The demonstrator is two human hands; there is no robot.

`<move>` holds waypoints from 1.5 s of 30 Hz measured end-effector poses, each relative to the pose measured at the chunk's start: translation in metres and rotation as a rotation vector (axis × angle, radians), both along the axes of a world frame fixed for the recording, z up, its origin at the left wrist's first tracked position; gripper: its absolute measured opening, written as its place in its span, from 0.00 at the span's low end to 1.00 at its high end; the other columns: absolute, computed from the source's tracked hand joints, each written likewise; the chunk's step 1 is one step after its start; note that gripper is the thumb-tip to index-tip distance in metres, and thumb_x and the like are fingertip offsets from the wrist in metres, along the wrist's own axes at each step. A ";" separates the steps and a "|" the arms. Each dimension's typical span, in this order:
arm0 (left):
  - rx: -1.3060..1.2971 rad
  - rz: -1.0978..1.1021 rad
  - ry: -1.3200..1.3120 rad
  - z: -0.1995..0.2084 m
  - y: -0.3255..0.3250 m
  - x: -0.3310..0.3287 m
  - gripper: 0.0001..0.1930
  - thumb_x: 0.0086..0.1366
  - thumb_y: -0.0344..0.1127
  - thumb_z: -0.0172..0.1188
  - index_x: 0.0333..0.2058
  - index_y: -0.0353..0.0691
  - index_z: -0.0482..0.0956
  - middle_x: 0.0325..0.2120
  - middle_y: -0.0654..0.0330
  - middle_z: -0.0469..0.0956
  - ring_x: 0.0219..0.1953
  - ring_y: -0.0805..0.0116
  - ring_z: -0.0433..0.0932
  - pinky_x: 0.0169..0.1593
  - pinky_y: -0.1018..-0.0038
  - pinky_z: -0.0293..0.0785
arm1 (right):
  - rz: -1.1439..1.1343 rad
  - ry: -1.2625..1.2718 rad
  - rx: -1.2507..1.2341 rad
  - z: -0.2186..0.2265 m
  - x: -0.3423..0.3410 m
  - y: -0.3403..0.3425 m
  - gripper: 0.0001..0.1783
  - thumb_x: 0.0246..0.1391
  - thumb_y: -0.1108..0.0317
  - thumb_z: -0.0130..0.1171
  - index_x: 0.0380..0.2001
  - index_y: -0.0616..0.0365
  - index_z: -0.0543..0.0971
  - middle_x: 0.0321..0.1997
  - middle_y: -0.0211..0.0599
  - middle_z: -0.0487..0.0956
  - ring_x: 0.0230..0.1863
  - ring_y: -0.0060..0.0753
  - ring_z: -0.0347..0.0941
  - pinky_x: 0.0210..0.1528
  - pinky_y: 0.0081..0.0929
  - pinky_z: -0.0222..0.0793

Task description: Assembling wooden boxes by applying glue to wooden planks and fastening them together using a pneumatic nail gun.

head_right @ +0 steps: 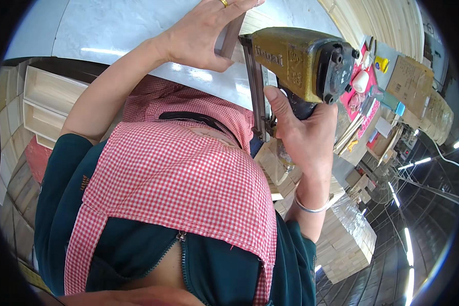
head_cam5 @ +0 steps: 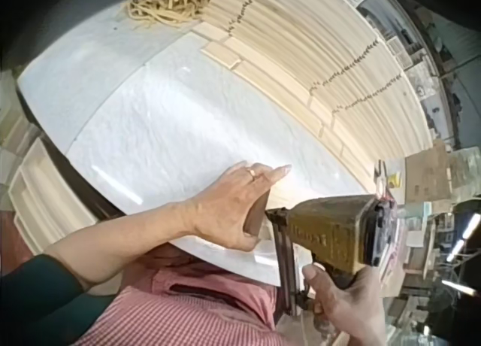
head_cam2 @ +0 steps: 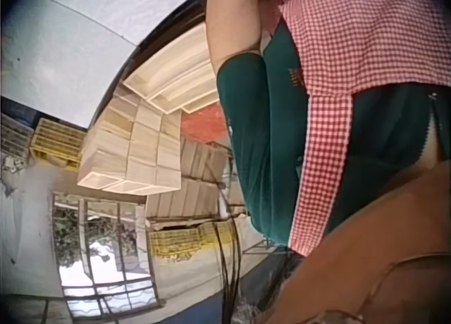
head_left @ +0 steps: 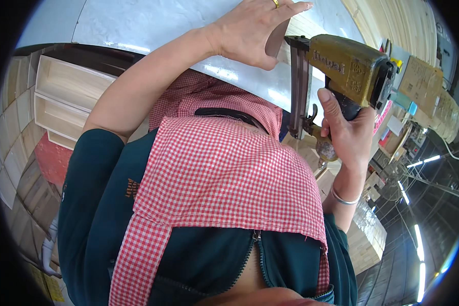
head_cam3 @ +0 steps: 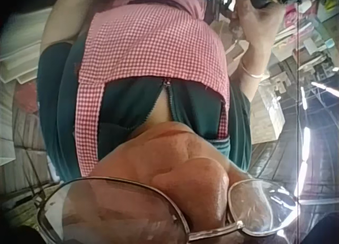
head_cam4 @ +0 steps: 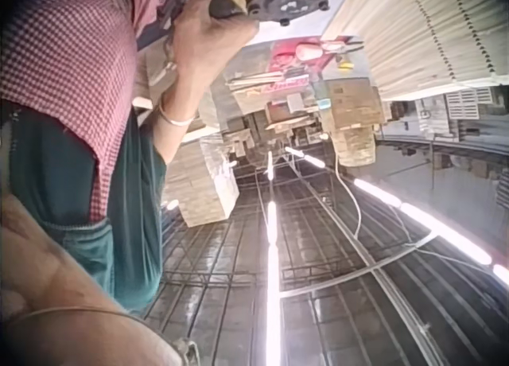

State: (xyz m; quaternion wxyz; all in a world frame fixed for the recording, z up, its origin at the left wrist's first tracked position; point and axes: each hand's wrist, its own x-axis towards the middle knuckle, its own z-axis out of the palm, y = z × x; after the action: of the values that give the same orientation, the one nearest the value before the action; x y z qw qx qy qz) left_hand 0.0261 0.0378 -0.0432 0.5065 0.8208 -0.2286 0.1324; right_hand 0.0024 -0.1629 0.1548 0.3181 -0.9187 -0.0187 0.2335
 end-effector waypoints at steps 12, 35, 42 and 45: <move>-0.229 0.244 0.369 0.020 0.018 -0.038 0.52 0.60 0.53 0.67 0.69 0.23 0.50 0.60 0.33 0.64 0.58 0.40 0.70 0.63 0.53 0.63 | 0.071 -0.065 0.048 0.006 0.022 0.007 0.15 0.55 0.65 0.73 0.35 0.67 0.81 0.14 0.28 0.74 0.09 0.19 0.64 0.12 0.16 0.57; -0.033 0.567 0.370 0.012 -0.027 -0.026 0.35 0.60 0.48 0.67 0.63 0.43 0.67 0.42 0.63 0.81 0.48 0.62 0.73 0.57 0.60 0.62 | 0.094 -0.024 0.014 0.004 0.072 -0.006 0.18 0.55 0.62 0.74 0.36 0.66 0.80 0.14 0.29 0.75 0.09 0.20 0.65 0.12 0.16 0.60; -0.042 0.548 0.392 0.013 -0.025 -0.032 0.31 0.59 0.50 0.68 0.56 0.41 0.72 0.42 0.59 0.81 0.49 0.58 0.73 0.56 0.58 0.61 | 0.033 0.010 0.010 0.000 0.065 -0.004 0.17 0.56 0.62 0.73 0.35 0.66 0.80 0.14 0.28 0.74 0.09 0.19 0.65 0.11 0.16 0.59; -0.056 0.559 0.356 0.014 -0.025 -0.029 0.31 0.57 0.49 0.69 0.56 0.41 0.72 0.43 0.57 0.81 0.50 0.58 0.73 0.58 0.56 0.61 | -0.005 -0.052 0.052 0.005 0.068 -0.008 0.17 0.56 0.61 0.73 0.34 0.65 0.80 0.14 0.28 0.74 0.09 0.19 0.65 0.11 0.16 0.59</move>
State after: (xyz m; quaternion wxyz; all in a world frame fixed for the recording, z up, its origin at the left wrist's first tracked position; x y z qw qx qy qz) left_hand -0.0033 0.0130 -0.0294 0.5050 0.8477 0.1010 0.1271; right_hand 0.0703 -0.1713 0.1602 0.3420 -0.9159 -0.0309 0.2080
